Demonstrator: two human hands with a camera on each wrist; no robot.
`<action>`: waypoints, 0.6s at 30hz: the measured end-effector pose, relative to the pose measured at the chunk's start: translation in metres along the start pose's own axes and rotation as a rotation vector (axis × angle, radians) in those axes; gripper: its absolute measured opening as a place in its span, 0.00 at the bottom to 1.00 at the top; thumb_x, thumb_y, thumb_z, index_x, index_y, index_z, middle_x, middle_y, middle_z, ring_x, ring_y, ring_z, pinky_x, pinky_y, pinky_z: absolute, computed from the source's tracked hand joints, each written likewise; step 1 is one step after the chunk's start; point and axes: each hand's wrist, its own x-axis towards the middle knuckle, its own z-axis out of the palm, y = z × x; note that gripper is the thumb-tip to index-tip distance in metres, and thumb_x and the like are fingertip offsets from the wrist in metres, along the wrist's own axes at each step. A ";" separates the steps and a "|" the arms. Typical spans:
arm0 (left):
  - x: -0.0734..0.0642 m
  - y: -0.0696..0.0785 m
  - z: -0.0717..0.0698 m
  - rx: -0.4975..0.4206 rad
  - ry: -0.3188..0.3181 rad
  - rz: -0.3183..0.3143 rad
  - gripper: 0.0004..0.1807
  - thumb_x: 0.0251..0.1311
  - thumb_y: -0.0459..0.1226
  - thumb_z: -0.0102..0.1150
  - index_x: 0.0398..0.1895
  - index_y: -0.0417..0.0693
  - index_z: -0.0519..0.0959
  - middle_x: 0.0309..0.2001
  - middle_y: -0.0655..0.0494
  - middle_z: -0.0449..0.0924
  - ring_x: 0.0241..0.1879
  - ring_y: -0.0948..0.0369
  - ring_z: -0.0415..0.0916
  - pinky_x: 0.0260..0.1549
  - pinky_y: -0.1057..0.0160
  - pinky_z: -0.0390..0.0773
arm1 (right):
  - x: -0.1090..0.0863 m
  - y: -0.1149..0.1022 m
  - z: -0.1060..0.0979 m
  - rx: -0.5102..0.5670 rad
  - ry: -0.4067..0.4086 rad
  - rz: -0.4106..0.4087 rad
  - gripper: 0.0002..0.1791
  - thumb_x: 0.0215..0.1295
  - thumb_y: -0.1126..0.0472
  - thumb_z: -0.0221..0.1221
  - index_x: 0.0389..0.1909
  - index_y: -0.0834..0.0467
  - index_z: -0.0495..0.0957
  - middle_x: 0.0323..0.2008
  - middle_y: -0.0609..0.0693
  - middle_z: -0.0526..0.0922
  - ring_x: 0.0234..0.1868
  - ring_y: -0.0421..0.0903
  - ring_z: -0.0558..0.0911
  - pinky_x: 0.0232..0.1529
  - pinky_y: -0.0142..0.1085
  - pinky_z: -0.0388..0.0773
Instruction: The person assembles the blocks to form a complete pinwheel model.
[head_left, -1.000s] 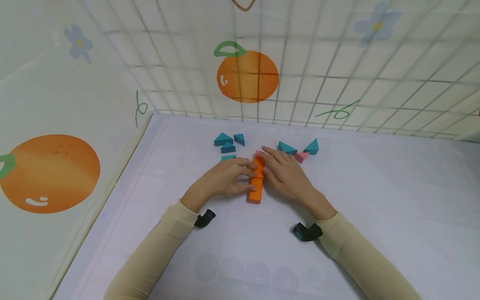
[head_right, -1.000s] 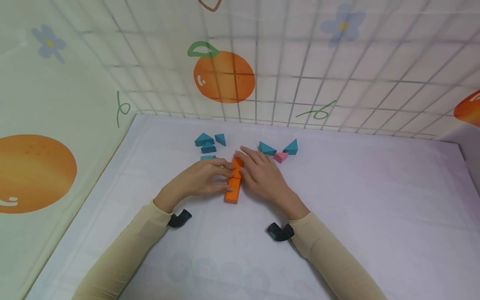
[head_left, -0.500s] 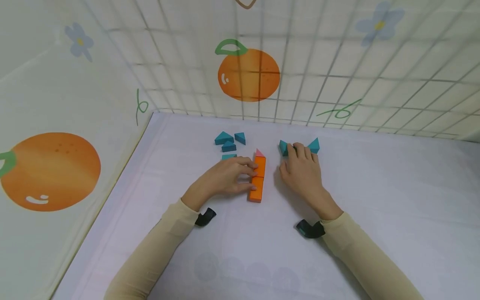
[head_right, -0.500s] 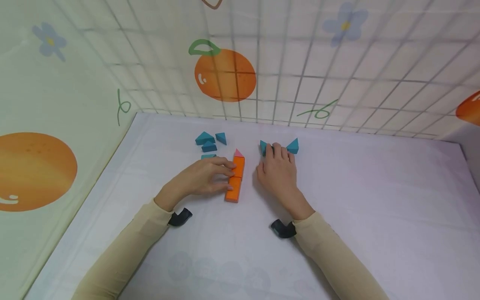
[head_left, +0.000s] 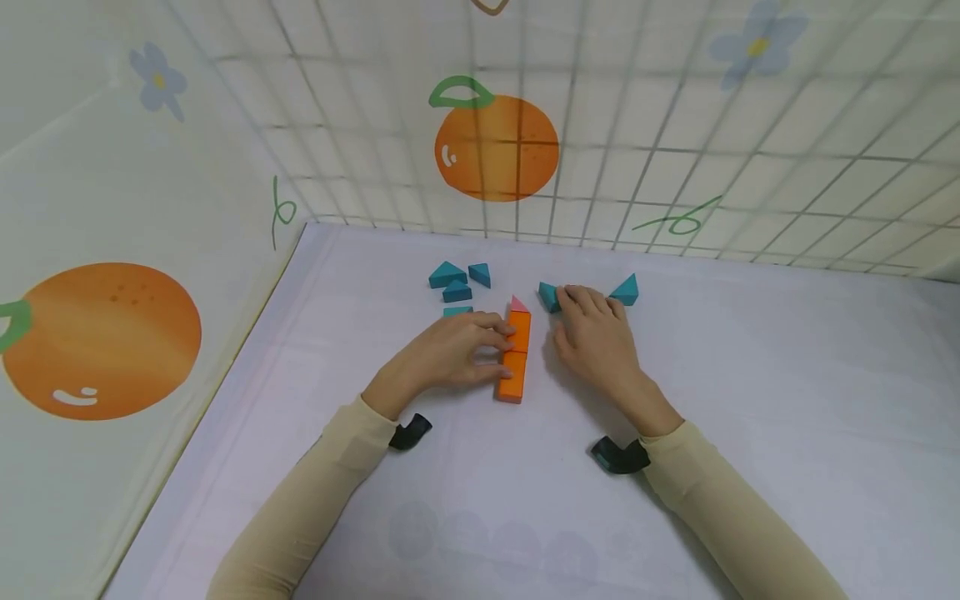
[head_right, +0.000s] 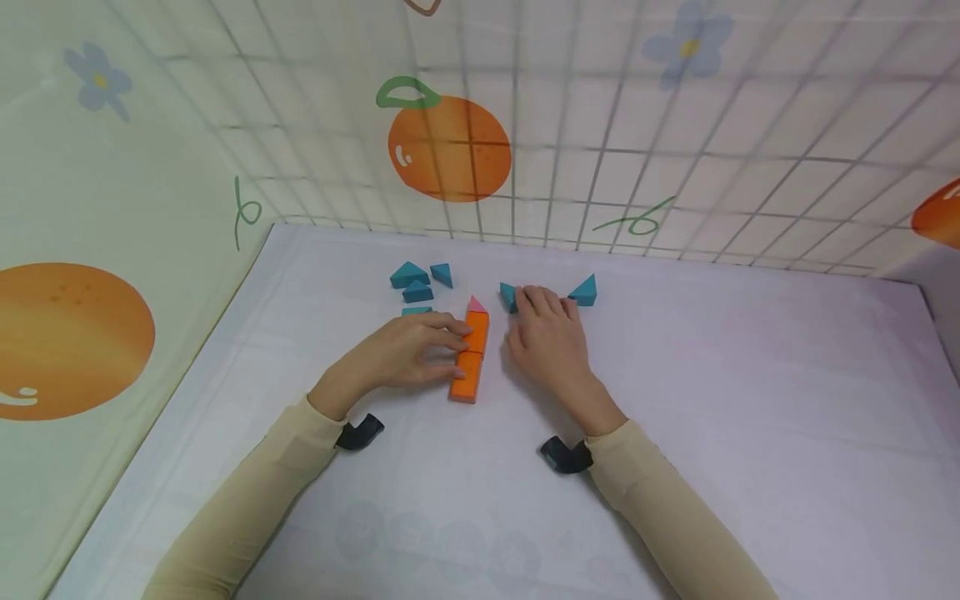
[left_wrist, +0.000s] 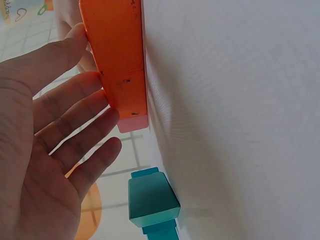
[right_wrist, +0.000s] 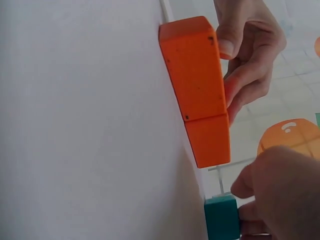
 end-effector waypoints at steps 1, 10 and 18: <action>0.001 0.000 0.000 0.004 -0.001 0.002 0.20 0.56 0.50 0.69 0.46 0.48 0.86 0.52 0.58 0.82 0.55 0.60 0.78 0.58 0.63 0.76 | 0.000 0.000 0.000 0.009 -0.004 -0.006 0.27 0.67 0.58 0.55 0.65 0.65 0.71 0.62 0.59 0.75 0.64 0.58 0.71 0.61 0.55 0.65; 0.001 -0.003 0.001 0.014 0.028 0.034 0.20 0.55 0.50 0.70 0.46 0.48 0.87 0.52 0.57 0.83 0.56 0.59 0.78 0.59 0.62 0.76 | 0.001 -0.004 0.002 0.057 0.023 -0.063 0.27 0.66 0.59 0.55 0.66 0.60 0.70 0.67 0.56 0.71 0.66 0.55 0.69 0.63 0.54 0.64; 0.001 -0.002 0.000 0.005 0.026 0.033 0.20 0.55 0.49 0.70 0.46 0.47 0.87 0.52 0.57 0.83 0.57 0.59 0.77 0.60 0.61 0.75 | -0.002 -0.008 0.005 0.053 -0.038 -0.092 0.28 0.67 0.59 0.55 0.66 0.62 0.70 0.67 0.57 0.71 0.66 0.55 0.69 0.62 0.52 0.65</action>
